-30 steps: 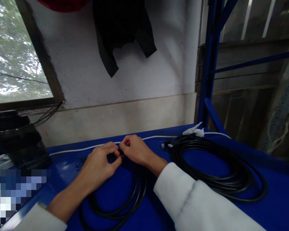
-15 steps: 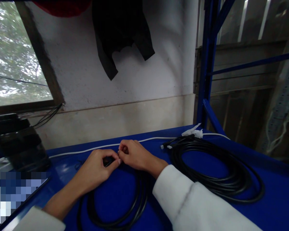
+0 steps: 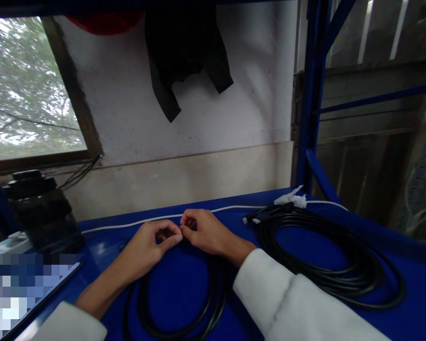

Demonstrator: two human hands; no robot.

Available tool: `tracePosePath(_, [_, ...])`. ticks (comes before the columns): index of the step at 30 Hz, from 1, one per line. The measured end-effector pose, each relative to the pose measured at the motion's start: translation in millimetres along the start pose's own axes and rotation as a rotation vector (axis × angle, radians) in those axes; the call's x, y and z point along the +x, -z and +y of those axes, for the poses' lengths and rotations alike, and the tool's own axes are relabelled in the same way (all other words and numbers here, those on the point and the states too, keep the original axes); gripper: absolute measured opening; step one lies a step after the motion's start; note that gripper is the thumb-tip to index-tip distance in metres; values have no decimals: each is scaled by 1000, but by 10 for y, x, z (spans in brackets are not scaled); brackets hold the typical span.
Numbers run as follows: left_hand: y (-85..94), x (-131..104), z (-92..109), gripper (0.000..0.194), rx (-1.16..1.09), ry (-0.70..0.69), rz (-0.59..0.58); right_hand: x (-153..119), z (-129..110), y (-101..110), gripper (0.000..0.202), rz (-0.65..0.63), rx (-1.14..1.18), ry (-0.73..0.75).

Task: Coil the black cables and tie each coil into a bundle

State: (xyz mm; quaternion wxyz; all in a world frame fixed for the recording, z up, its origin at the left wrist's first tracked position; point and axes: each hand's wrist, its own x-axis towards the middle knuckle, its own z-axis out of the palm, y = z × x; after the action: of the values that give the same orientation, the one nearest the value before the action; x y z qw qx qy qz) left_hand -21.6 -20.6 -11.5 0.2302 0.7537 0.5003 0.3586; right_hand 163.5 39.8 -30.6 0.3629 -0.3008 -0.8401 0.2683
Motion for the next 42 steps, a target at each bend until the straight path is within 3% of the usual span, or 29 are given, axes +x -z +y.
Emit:
tracePosePath(12, [-1,46,-100,16,-129,28,64,-140,-74,-10,6,52,21,25])
tracePosePath(21, [-53,74,-165,17,-231,59,74,-126,-66,2,10,22,0,57])
tracePosePath(42, [-46,123,-172,18,-251,47,141,-107,-14,-15,8,16,101,29])
